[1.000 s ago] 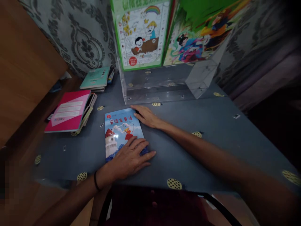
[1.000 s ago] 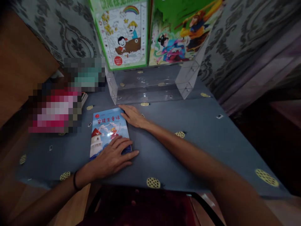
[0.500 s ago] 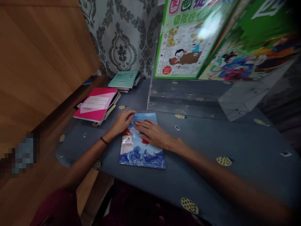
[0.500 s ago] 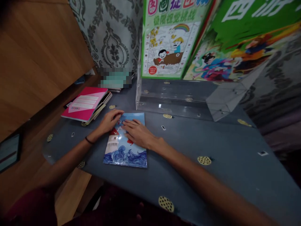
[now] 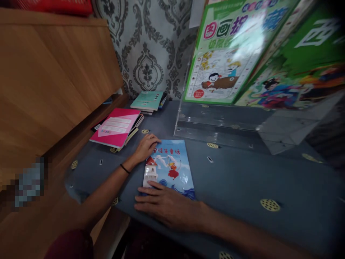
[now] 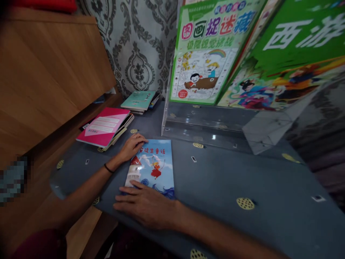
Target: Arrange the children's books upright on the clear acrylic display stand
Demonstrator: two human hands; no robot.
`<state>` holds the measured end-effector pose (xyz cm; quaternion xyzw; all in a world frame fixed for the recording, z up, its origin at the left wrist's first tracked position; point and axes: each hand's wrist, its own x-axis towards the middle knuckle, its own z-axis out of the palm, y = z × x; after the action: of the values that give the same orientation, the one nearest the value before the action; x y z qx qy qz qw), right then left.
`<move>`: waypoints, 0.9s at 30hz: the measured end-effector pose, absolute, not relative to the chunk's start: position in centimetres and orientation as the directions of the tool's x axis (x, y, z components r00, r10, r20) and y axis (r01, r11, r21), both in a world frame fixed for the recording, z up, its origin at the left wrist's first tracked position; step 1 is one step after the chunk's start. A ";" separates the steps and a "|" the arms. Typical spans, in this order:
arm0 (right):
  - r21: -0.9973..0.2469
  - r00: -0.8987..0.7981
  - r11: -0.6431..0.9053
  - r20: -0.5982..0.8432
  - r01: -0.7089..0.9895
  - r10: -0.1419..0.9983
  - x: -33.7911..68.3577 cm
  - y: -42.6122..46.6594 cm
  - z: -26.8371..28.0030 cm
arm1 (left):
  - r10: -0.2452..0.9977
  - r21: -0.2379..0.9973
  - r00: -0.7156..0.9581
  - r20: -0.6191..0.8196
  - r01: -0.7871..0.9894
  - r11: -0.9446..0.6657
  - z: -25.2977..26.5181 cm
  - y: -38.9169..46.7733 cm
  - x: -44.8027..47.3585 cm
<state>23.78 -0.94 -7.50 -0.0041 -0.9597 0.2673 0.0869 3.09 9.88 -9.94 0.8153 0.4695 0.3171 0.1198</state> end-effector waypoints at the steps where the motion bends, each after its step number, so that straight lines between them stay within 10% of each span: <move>1: -0.518 -0.985 0.855 0.161 -0.029 0.064 24.1 -1.2 -7.4 | 0.841 0.490 0.356 0.408 0.692 -0.531 -10.0 9.9 3.1; 27: -0.446 -0.762 0.748 0.195 0.492 0.618 28.6 10.1 -10.2 | 0.815 0.300 0.365 0.450 0.798 -0.523 -9.7 8.9 4.1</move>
<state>28.61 10.07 -10.22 -0.3017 -0.9196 0.1876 0.1678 4.09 8.89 -9.70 0.8259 0.4883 0.2816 0.0149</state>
